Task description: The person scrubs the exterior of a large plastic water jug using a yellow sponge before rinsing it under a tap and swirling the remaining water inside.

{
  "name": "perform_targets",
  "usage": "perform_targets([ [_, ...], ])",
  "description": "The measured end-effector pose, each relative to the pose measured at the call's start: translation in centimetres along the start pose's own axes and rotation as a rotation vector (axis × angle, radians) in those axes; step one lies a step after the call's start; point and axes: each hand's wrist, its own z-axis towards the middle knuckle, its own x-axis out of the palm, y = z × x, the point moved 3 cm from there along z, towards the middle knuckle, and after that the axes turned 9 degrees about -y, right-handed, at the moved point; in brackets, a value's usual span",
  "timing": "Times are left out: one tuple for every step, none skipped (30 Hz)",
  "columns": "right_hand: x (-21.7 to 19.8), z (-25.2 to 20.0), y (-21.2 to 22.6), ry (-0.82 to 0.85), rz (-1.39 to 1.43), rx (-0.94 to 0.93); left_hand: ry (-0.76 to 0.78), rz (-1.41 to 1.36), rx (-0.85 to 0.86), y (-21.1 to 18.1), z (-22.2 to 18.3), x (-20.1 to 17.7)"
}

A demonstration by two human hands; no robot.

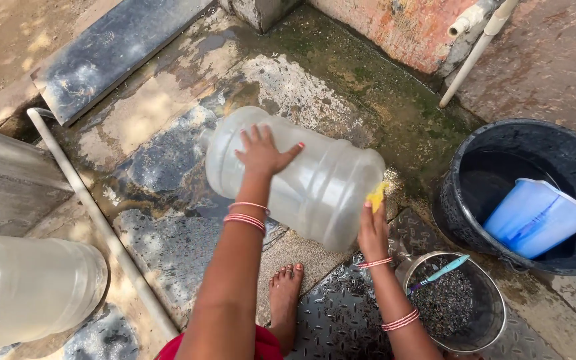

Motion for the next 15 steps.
perform_targets([
  [0.7, -1.1, 0.6, -0.007, -0.053, -0.036, -0.011, 0.103, 0.119, -2.8, -1.7, 0.4],
  [1.2, -2.6, 1.3, -0.022, -0.104, -0.213, -0.013, 0.107, 0.286, -5.7, -3.8, 1.4],
  [1.7, -4.2, 1.7, -0.035, -0.153, -0.390, -0.014, 0.110, 0.453, -7.7, -5.5, 2.2],
  [2.0, -5.9, 1.9, -0.048, -0.201, -0.564, -0.078, 0.030, 0.440, -8.0, -6.3, 2.5],
  [2.0, -7.3, 1.4, -0.012, -0.231, -0.624, -0.142, -0.050, 0.424, -8.2, -6.8, 2.9],
  [2.2, -8.8, 0.9, 0.020, -0.260, -0.679, -0.205, -0.126, 0.410, -8.1, -6.9, 3.3],
  [2.4, -10.0, 0.4, 0.052, -0.288, -0.735, -0.244, -0.150, 0.423, -8.0, -7.0, 3.8],
  [2.8, -10.3, 0.0, 0.038, -0.324, -0.747, -0.287, -0.173, 0.433, -7.9, -6.9, 4.0],
  [3.2, -10.5, -0.2, 0.024, -0.361, -0.759, -0.330, -0.196, 0.443, -7.8, -6.8, 4.3],
  [3.4, -10.1, -0.1, 0.010, -0.398, -0.779, -0.340, -0.209, 0.454, -7.7, -6.6, 4.4],
  [3.9, -8.5, 0.1, 0.009, -0.444, -0.726, -0.351, -0.222, 0.464, -7.5, -6.4, 4.6],
  [4.3, -6.3, 0.2, 0.013, -0.495, -0.666, -0.352, -0.238, 0.471, -7.3, -6.7, 4.9],
  [4.3, -3.8, 0.4, -0.008, -0.385, -0.655, -0.360, -0.255, 0.479, -7.1, -6.9, 5.1],
  [4.7, -0.3, 0.6, -0.028, -0.274, -0.647, -0.374, -0.273, 0.485, -6.9, -6.9, 5.1],
  [4.9, 3.9, 0.5, -0.012, -0.154, -0.623, -0.388, -0.291, 0.490, -6.8, -7.0, 5.0],
])
